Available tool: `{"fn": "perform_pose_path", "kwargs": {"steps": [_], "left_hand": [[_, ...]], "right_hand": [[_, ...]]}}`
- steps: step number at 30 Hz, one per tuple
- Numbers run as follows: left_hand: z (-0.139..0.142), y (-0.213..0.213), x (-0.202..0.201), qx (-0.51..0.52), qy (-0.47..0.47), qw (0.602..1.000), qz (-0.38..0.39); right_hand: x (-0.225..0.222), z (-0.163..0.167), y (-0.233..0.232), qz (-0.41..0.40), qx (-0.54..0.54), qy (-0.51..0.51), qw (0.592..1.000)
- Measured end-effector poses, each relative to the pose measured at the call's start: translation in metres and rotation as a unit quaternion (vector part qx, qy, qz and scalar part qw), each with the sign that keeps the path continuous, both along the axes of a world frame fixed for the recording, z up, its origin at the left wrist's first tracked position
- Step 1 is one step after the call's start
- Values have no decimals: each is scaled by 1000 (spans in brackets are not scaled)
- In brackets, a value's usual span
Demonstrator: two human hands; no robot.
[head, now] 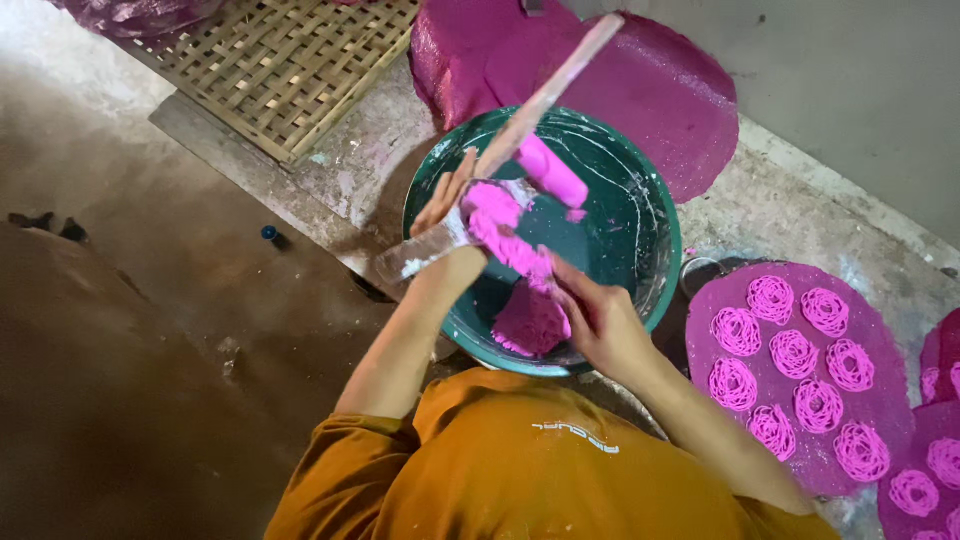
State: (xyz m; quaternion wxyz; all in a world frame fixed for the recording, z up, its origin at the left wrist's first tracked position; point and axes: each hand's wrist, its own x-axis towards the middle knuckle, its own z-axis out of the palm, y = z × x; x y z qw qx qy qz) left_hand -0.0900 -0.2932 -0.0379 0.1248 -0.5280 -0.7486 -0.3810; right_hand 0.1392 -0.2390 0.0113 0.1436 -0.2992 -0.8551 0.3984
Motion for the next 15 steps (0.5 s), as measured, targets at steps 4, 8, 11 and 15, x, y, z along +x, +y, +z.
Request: {"fn": "perform_pose_path", "kwargs": {"steps": [4,8,11,15], "left_hand": [[0,-2,-9,25,4,998,-49],[-4,2,4,-31,-50,994,-96],[-14,5,4,8,17,997,-68],[-35,1,-12,-15,-187,981,-49]], "right_hand": [[24,-11,28,60,33,96,993],[10,-33,40,-42,-45,79,995],[1,-45,26,6,-20,116,993],[20,-33,17,74,-16,57,995]]}}
